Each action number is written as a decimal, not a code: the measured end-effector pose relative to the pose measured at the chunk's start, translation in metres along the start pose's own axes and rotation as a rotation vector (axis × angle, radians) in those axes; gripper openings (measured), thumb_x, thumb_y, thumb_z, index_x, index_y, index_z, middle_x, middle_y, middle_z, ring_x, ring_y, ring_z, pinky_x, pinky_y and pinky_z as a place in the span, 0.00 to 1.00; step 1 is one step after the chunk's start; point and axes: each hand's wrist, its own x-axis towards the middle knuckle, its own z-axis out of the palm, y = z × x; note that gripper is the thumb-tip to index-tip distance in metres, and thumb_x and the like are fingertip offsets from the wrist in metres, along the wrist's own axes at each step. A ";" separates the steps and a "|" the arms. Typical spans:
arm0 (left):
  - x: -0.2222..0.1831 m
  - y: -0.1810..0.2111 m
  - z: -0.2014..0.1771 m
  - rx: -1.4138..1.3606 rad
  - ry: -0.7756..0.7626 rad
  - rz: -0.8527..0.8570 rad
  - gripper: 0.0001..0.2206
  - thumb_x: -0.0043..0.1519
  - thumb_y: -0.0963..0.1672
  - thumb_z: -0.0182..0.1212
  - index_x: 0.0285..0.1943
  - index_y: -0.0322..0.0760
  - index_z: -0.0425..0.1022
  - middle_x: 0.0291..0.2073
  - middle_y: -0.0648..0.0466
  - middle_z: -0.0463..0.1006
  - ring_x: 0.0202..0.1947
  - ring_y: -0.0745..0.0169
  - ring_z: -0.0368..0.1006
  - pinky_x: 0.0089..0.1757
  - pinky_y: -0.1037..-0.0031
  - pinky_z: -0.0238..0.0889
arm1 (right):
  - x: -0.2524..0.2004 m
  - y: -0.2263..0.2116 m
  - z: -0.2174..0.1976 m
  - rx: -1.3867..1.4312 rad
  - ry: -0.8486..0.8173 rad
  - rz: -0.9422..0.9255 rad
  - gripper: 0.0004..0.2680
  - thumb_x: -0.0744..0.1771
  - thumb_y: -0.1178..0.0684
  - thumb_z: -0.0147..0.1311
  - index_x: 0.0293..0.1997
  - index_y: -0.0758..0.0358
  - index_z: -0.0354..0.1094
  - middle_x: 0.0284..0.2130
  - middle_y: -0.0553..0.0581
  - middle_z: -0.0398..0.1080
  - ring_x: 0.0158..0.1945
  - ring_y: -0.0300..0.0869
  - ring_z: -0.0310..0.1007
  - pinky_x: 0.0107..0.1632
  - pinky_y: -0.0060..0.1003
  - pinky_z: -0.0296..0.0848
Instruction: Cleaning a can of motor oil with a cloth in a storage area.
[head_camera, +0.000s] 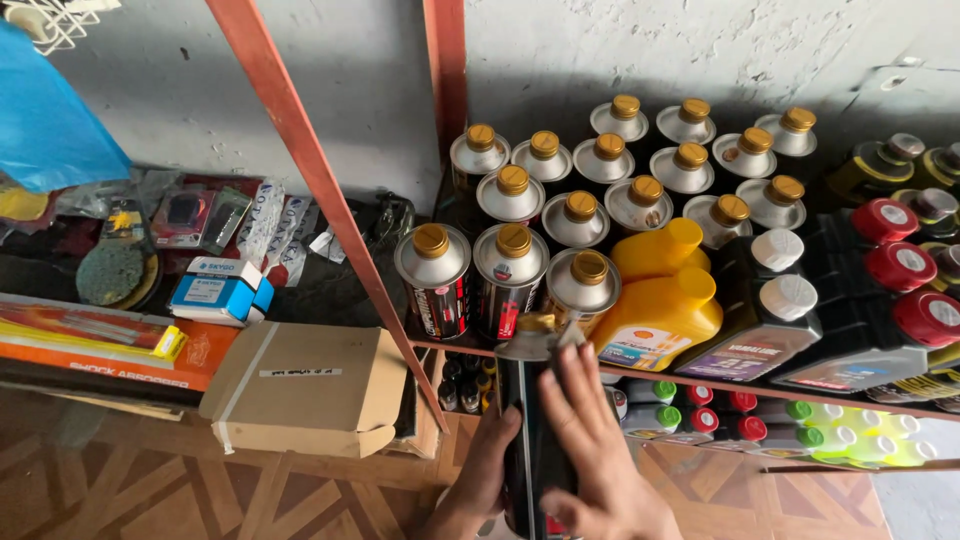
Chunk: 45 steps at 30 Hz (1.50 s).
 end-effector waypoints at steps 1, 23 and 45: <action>0.001 -0.005 -0.009 -0.001 0.004 -0.002 0.31 0.64 0.51 0.55 0.76 0.38 0.59 0.67 0.46 0.71 0.61 0.56 0.65 0.59 0.63 0.54 | -0.023 0.011 0.016 0.003 -0.003 0.002 0.35 0.67 0.29 0.39 0.76 0.70 0.44 0.78 0.72 0.33 0.82 0.66 0.23 0.77 0.65 0.34; 0.014 0.011 0.020 -0.030 -0.065 -0.087 0.37 0.54 0.56 0.59 0.72 0.38 0.60 0.58 0.40 0.69 0.56 0.39 0.64 0.49 0.46 0.57 | -0.120 0.063 0.075 0.190 0.240 0.396 0.29 0.65 0.52 0.54 0.73 0.69 0.43 0.77 0.70 0.36 0.80 0.55 0.37 0.75 0.49 0.45; 0.007 0.006 0.048 0.030 -0.125 -0.098 0.33 0.58 0.55 0.58 0.70 0.37 0.63 0.57 0.45 0.72 0.55 0.52 0.66 0.52 0.58 0.58 | -0.006 -0.012 -0.023 0.208 0.247 0.191 0.33 0.69 0.30 0.31 0.78 0.67 0.33 0.79 0.71 0.20 0.82 0.62 0.15 0.76 0.64 0.25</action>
